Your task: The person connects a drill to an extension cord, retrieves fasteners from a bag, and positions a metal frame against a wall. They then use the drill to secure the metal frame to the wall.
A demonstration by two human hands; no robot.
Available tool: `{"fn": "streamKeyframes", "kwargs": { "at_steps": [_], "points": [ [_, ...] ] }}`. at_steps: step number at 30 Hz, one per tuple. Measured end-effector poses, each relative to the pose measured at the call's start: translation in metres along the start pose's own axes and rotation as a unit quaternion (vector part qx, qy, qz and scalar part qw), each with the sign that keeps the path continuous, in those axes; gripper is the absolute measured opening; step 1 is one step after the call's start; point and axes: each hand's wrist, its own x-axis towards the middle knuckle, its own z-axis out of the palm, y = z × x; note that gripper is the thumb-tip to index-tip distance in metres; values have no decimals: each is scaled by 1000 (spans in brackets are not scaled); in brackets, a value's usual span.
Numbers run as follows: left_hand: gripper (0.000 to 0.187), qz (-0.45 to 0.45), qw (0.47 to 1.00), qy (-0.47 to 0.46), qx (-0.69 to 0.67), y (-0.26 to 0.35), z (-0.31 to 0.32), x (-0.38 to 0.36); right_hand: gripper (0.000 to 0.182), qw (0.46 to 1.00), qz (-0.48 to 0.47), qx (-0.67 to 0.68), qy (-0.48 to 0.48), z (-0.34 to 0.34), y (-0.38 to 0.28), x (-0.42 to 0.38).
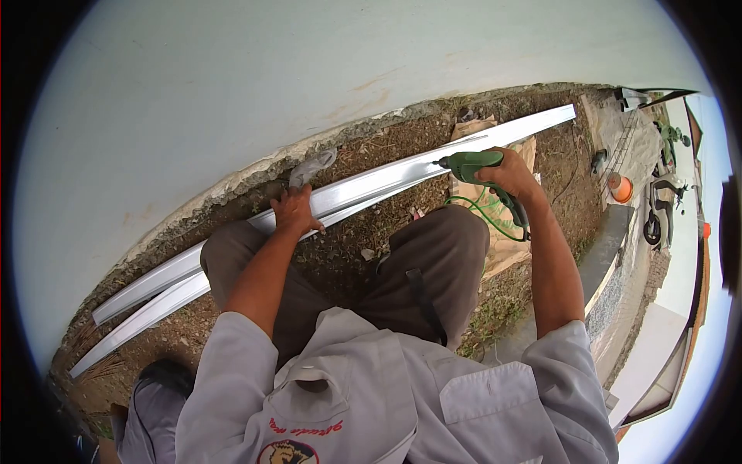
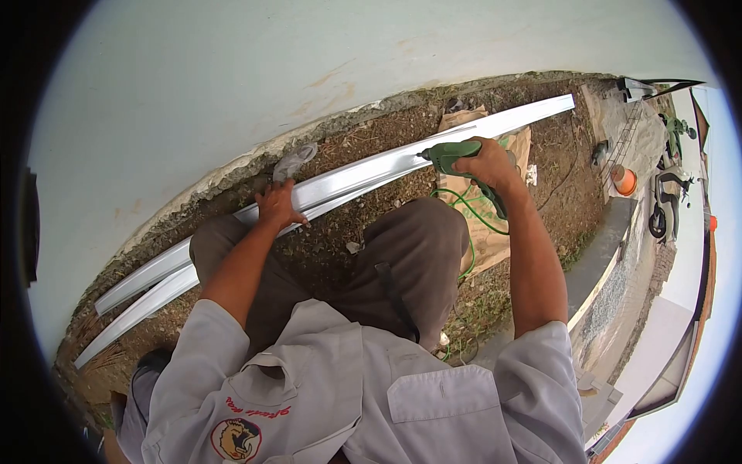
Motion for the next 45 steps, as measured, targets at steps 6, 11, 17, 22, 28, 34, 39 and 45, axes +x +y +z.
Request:
{"fn": "streamKeyframes", "kwargs": {
  "at_steps": [6, 11, 17, 22, 28, 34, 39, 45],
  "points": [
    [116, 1, 1000, 10, 0, -2, 3, 0, 47, 1000, -16, -20, 18, -4, -1, -7],
    [111, 1, 1000, 23, 1, 0, 5, -1, 46, 1000, 0, 20, 5, -18, -14, -28],
    [117, 8, 1000, 25, 12, -1, 5, -2, 49, 989, -8, 144, 31, -28, -30, -91],
    [110, 28, 997, 70, 9, 12, 4, -11, 55, 965, -46, 209, 155, -26, -35, -154],
    [99, 105, 984, 145, 12, 72, 2, 12, 57, 941, -40, 218, 257, -29, -30, -210],
    [111, 161, 985, 63, -8, 96, -15, 47, 56, 901, -54, 270, 334, -42, -12, -257],
    [122, 171, 985, 17, -32, 28, -21, 34, 58, 883, -52, 281, 372, -49, 17, -278],
    [124, -13, 997, 13, 73, -49, -16, -3, 58, 892, -42, 299, 337, -34, 27, -269]
  ]
}}
